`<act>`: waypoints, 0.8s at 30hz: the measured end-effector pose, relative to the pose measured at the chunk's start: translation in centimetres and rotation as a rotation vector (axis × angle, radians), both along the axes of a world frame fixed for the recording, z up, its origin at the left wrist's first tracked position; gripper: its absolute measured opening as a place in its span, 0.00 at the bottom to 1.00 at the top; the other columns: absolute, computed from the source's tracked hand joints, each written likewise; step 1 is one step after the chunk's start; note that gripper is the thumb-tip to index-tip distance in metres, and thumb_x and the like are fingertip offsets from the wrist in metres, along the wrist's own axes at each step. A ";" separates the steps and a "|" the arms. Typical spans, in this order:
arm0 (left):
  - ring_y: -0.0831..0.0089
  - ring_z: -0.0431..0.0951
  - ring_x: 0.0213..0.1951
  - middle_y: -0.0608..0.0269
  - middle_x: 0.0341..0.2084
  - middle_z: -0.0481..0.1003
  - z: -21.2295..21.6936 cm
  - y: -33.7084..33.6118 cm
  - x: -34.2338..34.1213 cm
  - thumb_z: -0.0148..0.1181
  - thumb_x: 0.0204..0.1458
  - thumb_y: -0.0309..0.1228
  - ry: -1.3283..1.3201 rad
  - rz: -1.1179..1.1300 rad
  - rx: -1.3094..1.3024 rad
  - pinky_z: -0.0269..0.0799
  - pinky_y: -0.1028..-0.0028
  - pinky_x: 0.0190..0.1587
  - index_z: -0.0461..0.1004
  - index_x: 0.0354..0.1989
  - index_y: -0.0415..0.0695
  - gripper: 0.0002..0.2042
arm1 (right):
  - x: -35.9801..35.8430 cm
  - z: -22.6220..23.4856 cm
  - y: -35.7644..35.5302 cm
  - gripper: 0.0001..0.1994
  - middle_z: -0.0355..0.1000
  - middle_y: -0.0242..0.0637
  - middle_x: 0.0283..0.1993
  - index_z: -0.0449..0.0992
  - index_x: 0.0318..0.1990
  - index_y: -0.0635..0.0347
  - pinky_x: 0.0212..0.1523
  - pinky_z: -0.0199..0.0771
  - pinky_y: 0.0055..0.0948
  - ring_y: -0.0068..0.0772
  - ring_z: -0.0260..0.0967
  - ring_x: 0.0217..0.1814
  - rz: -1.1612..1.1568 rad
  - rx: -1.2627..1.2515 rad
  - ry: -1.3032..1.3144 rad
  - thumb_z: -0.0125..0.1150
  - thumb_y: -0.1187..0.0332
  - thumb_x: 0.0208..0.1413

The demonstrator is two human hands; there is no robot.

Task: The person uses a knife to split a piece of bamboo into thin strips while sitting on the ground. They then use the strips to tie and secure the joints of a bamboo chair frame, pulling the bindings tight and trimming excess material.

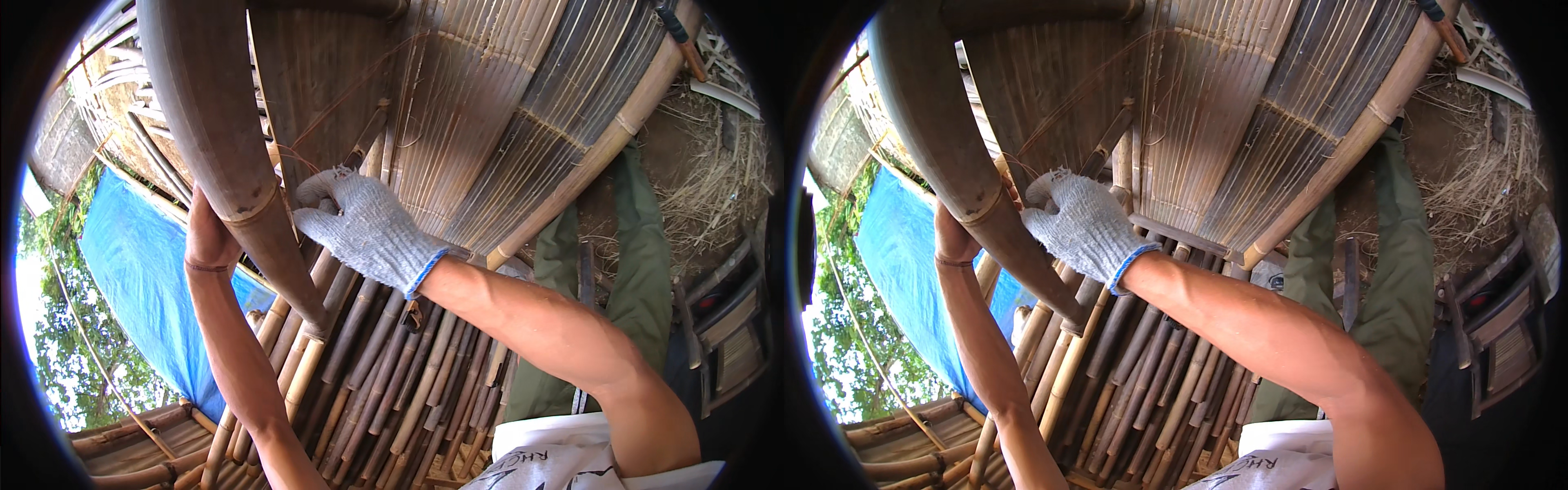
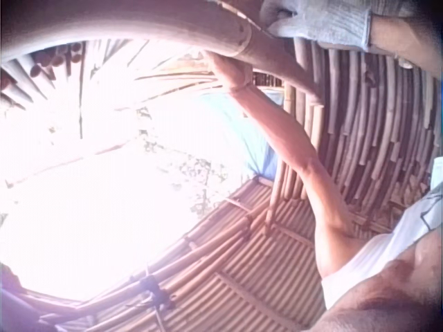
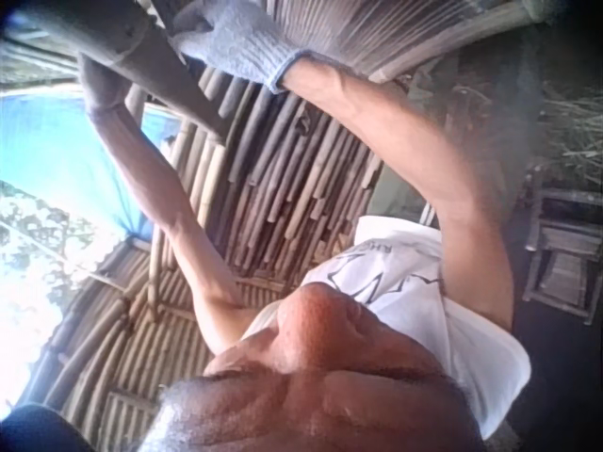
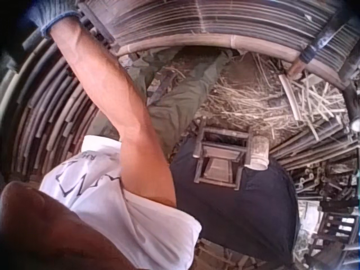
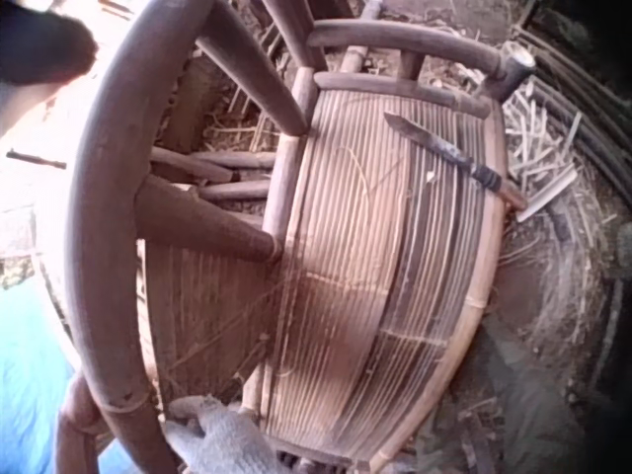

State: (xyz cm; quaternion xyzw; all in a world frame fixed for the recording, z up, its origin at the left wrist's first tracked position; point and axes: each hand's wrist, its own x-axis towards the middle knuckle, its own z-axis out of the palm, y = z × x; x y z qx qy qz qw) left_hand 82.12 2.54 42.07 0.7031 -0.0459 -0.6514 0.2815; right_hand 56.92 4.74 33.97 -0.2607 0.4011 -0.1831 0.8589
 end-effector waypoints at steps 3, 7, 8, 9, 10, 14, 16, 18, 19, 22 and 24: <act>0.56 0.79 0.53 0.49 0.54 0.75 -0.3 -0.3 -0.7 0.42 0.70 0.44 0.006 -0.047 -0.017 0.76 0.57 0.57 0.64 0.65 0.40 0.24 | 1.7 0.4 0.6 0.13 0.75 0.40 0.31 0.81 0.39 0.63 0.41 0.73 0.34 0.34 0.72 0.34 -0.072 0.007 0.027 0.64 0.60 0.56; 0.54 0.80 0.50 0.47 0.52 0.76 -0.2 -0.9 -1.8 0.40 0.70 0.45 0.090 -0.159 -0.052 0.78 0.58 0.54 0.64 0.64 0.38 0.25 | 3.3 -0.4 1.4 0.14 0.76 0.44 0.34 0.80 0.38 0.65 0.45 0.73 0.37 0.41 0.74 0.39 -0.176 -0.056 0.035 0.59 0.61 0.59; 0.54 0.80 0.50 0.47 0.53 0.76 -0.2 -0.9 -1.7 0.40 0.70 0.46 0.141 -0.168 -0.067 0.78 0.57 0.55 0.64 0.64 0.38 0.25 | 3.4 -0.7 1.5 0.14 0.76 0.43 0.34 0.80 0.38 0.65 0.45 0.73 0.37 0.41 0.75 0.40 -0.180 -0.082 0.014 0.59 0.61 0.59; 0.54 0.80 0.51 0.47 0.53 0.76 -0.2 -1.0 -1.7 0.40 0.70 0.47 0.192 -0.178 -0.082 0.77 0.57 0.55 0.64 0.64 0.38 0.26 | 3.4 -1.0 1.6 0.14 0.76 0.43 0.34 0.80 0.38 0.65 0.45 0.73 0.37 0.40 0.75 0.41 -0.184 -0.108 -0.007 0.59 0.61 0.60; 0.54 0.80 0.49 0.46 0.52 0.76 -0.2 -0.8 -2.0 0.39 0.70 0.49 0.105 -0.128 -0.058 0.77 0.58 0.54 0.65 0.62 0.36 0.27 | 2.9 -1.0 1.6 0.13 0.76 0.43 0.33 0.79 0.37 0.64 0.44 0.74 0.38 0.40 0.75 0.39 -0.190 -0.093 -0.037 0.58 0.62 0.60; 0.55 0.80 0.49 0.47 0.51 0.77 -0.5 0.4 -2.8 0.37 0.69 0.52 -0.238 0.027 -0.051 0.77 0.58 0.53 0.68 0.60 0.33 0.31 | -4.0 0.1 -0.9 0.11 0.74 0.38 0.26 0.75 0.39 0.65 0.34 0.78 0.35 0.28 0.73 0.27 -0.103 0.311 -0.364 0.55 0.64 0.63; 0.60 0.78 0.53 0.51 0.54 0.76 -0.6 0.5 -4.5 0.38 0.71 0.49 -0.482 0.030 -0.116 0.74 0.59 0.57 0.67 0.62 0.34 0.28 | -7.7 -0.1 -1.3 0.10 0.72 0.34 0.21 0.72 0.41 0.66 0.28 0.81 0.30 0.26 0.71 0.18 -0.204 0.540 -0.643 0.55 0.66 0.64; 0.63 0.76 0.55 0.52 0.55 0.75 0.2 -0.2 -6.8 0.38 0.71 0.47 -0.698 -0.255 -0.253 0.71 0.62 0.60 0.68 0.63 0.34 0.27 | -10.6 -0.3 -1.6 0.09 0.76 0.43 0.25 0.72 0.40 0.68 0.29 0.83 0.33 0.35 0.75 0.19 -0.194 0.728 -0.941 0.59 0.70 0.59; 0.65 0.75 0.56 0.53 0.55 0.75 1.0 -0.2 -7.8 0.38 0.72 0.46 -0.814 -0.403 -0.310 0.69 0.63 0.62 0.68 0.63 0.35 0.27 | -11.7 0.8 -1.9 0.08 0.77 0.49 0.28 0.71 0.37 0.69 0.28 0.83 0.36 0.39 0.74 0.18 -0.176 0.782 -0.966 0.61 0.72 0.56; 0.68 0.73 0.57 0.54 0.55 0.75 1.0 0.5 -9.5 0.37 0.72 0.46 -0.916 -0.505 -0.473 0.63 0.67 0.64 0.68 0.63 0.33 0.27 | -13.2 2.1 -1.7 0.06 0.80 0.55 0.41 0.79 0.31 0.67 0.37 0.83 0.40 0.46 0.81 0.34 0.044 0.563 -0.972 0.70 0.76 0.49; 0.68 0.72 0.57 0.53 0.54 0.75 0.9 0.2 -10.4 0.37 0.72 0.46 -1.017 -0.624 -0.500 0.62 0.67 0.63 0.68 0.62 0.33 0.27 | -14.2 3.3 -1.8 0.08 0.79 0.49 0.44 0.81 0.35 0.66 0.47 0.80 0.35 0.42 0.78 0.48 0.084 0.372 -0.866 0.71 0.72 0.50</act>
